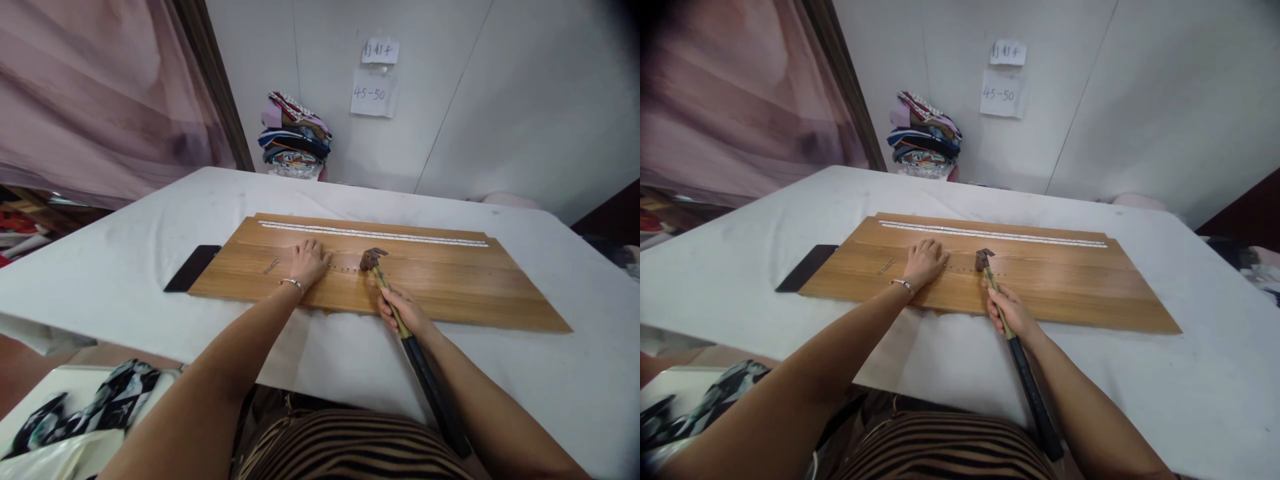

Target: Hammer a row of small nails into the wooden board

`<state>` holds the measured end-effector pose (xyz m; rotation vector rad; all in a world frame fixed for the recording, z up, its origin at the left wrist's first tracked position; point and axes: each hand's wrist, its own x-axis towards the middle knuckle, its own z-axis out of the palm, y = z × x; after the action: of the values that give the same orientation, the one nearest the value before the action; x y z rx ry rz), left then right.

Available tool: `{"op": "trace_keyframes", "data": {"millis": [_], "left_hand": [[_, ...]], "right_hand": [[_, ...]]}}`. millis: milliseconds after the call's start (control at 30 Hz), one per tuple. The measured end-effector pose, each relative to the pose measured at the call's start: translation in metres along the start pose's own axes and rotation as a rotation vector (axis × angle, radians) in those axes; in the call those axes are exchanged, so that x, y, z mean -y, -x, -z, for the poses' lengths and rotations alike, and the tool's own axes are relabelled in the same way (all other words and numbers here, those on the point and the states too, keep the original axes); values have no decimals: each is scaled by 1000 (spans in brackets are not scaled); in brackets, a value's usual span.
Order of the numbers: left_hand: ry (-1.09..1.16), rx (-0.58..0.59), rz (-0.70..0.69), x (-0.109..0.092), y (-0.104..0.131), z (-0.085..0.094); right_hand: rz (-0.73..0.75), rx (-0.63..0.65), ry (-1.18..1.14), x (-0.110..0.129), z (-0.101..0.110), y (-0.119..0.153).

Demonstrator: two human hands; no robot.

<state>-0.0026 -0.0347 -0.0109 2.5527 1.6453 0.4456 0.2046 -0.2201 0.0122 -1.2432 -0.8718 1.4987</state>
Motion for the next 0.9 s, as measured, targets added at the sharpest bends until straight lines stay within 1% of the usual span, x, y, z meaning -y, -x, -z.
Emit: {"op": "trace_keyframes", "data": {"millis": [367, 567, 800, 900], "left_hand": [[7, -7, -4, 0, 0, 0], [-10, 2, -4, 0, 0, 1], [-6, 3, 1, -2, 1, 2], [-13, 8, -2, -1, 0, 2]], "right_hand": [[0, -10, -11, -2, 0, -1], [18, -2, 3, 1, -1, 2], [-9, 6, 13, 0, -2, 1], [2, 3, 0, 0, -2, 2]]}}
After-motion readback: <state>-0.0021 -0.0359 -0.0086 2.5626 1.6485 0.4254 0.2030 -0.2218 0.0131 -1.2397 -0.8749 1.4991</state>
